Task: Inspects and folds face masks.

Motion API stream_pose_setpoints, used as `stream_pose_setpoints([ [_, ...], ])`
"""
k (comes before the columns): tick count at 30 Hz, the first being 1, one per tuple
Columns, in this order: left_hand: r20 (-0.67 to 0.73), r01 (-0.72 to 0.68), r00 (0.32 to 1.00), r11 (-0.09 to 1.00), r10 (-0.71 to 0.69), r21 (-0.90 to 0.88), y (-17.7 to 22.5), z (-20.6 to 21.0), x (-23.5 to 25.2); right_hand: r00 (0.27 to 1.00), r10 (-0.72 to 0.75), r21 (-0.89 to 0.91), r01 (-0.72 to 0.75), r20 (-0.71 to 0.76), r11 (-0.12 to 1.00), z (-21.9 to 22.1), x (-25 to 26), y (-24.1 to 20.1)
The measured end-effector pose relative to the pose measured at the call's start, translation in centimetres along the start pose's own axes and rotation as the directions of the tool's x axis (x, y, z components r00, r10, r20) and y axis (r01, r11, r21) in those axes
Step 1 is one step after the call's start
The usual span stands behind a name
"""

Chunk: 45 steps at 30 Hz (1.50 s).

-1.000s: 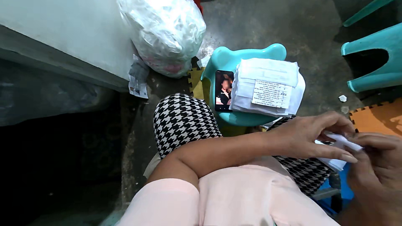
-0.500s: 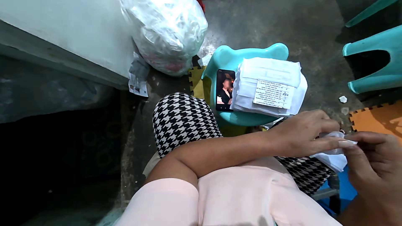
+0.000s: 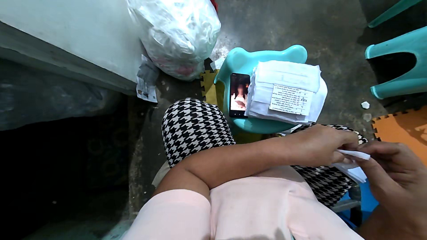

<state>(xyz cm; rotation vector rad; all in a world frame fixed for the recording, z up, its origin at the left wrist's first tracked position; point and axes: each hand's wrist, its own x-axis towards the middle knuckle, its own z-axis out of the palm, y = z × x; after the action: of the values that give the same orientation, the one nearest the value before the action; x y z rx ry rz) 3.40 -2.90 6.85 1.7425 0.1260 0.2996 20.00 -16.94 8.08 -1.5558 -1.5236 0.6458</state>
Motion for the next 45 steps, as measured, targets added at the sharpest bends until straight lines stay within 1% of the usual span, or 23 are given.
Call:
stream_pose_setpoints([
  [3,-0.014,-0.041,0.999,0.999,0.041,0.034,-0.2,0.1,0.1,1.0,0.007,0.107,-0.004,-0.024,0.994,0.4,0.2,0.3],
  [5,-0.05,-0.074,0.996,0.995,0.077,0.061,-0.1,0.1,0.0,0.998,0.033,0.261,-0.017,-0.057,0.965,0.8,0.4,0.7],
  [8,-0.098,-0.111,0.987,0.987,0.123,0.12,0.3,0.1,-0.3,0.993,0.114,0.518,-0.077,-0.041,0.852,1.3,0.4,0.5],
  [10,-0.124,-0.136,0.98,0.975,0.159,0.175,0.4,0.2,-0.4,0.99,0.143,0.607,-0.108,-0.009,0.787,1.6,0.4,0.4],
  [12,-0.149,-0.176,0.967,0.965,0.207,0.196,0.6,0.1,-0.4,0.984,0.176,0.646,-0.145,0.016,0.749,1.8,0.2,0.4],
  [14,-0.161,-0.209,0.956,0.955,0.245,0.211,0.6,-0.1,-0.3,0.98,0.194,0.647,-0.177,0.046,0.742,2.1,0.1,0.1],
  [16,-0.151,-0.218,0.956,0.953,0.251,0.21,0.6,-0.3,-0.2,0.979,0.195,0.649,-0.19,0.066,0.736,2.5,-0.1,0.2],
  [21,-0.114,-0.245,0.955,0.943,0.275,0.225,1.0,-0.8,-0.4,0.989,0.135,0.625,-0.144,0.062,0.767,2.9,-0.3,0.7],
  [24,-0.132,-0.273,0.941,0.928,0.313,0.252,0.8,-0.5,-0.4,0.992,0.124,0.603,-0.115,0.027,0.789,2.6,-0.4,0.8],
  [31,-0.147,-0.301,0.929,0.925,0.339,0.233,1.1,-0.6,-0.5,0.996,0.078,0.677,-0.079,0.031,0.732,2.4,-0.5,1.4],
  [36,-0.129,-0.305,0.93,0.917,0.346,0.257,1.5,-0.8,-0.6,0.998,0.063,0.588,-0.043,-0.013,0.807,2.2,-0.5,0.9],
  [38,-0.135,-0.316,0.924,0.913,0.357,0.256,1.7,-0.9,-0.6,0.998,0.057,0.577,-0.04,-0.011,0.815,2.2,-0.6,1.0],
  [41,-0.145,-0.338,0.913,0.905,0.382,0.257,2.0,-1.0,-0.7,0.993,0.114,0.525,-0.086,-0.02,0.846,2.7,-1.0,1.3],
  [45,-0.179,-0.359,0.885,0.874,0.43,0.328,2.1,-1.2,-0.8,0.983,0.179,0.485,-0.136,-0.043,0.864,3.5,-1.7,1.7],
])
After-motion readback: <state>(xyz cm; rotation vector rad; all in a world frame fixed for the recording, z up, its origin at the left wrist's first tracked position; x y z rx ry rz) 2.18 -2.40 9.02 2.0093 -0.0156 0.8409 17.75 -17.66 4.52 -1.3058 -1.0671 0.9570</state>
